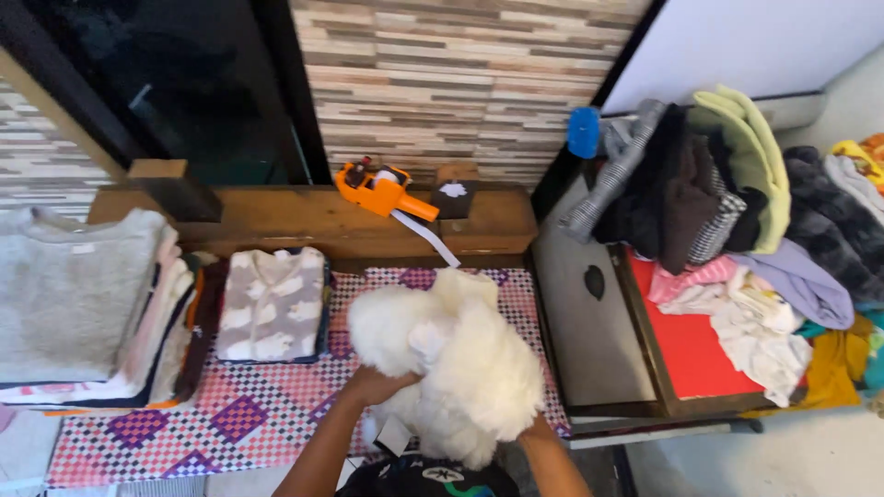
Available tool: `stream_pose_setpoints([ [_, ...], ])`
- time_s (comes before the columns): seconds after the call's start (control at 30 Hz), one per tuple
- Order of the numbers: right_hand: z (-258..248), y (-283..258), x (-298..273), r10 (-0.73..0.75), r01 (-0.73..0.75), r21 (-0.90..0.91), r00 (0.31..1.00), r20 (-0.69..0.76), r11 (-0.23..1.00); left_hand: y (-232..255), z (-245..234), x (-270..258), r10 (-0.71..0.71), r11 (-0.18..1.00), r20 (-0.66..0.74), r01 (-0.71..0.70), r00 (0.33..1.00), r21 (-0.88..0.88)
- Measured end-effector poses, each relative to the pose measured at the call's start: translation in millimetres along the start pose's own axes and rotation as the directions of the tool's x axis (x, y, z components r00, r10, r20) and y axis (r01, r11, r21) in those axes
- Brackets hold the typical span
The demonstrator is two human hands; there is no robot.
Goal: The person is folding various clothing items, including a grey shirt and a white fluffy vest, and stacking them on a workspace.
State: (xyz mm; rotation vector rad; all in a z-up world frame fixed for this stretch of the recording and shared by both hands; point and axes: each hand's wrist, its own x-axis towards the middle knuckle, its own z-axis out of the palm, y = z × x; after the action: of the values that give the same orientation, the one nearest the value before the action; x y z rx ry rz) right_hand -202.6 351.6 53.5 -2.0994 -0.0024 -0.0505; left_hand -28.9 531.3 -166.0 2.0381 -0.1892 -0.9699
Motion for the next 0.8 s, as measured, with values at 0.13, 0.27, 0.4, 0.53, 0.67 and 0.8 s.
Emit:
stream_pose_setpoints([
  [0.13,44,83,26,0.032,-0.030,-0.154,0.999,0.012,0.988,65,-18,-28,0.248,0.958,-0.361,-0.283,0.899,-0.048],
  [0.27,63,137,44,0.095,-0.090,-0.295,0.996,0.003,0.951,87,-28,-60,0.061,0.695,-0.249,-0.220,0.967,-0.684],
  [0.4,73,169,48,0.165,-0.149,-0.422,0.986,0.001,0.894,70,-16,-60,-0.055,0.424,-0.018,0.007,0.998,-0.906],
  [0.53,79,167,53,-0.056,0.100,-0.148,0.960,0.274,0.984,43,-17,-57,-0.144,0.568,-0.050,0.041,0.988,-0.822],
  [0.67,78,126,82,0.057,0.076,-0.419,0.953,0.297,0.905,28,-3,-49,-0.212,0.737,-0.135,0.067,0.968,-0.673],
  [0.8,81,105,111,0.035,0.212,-0.655,0.939,0.342,0.725,27,7,-30,-0.248,0.858,-0.253,0.091,0.935,-0.506],
])
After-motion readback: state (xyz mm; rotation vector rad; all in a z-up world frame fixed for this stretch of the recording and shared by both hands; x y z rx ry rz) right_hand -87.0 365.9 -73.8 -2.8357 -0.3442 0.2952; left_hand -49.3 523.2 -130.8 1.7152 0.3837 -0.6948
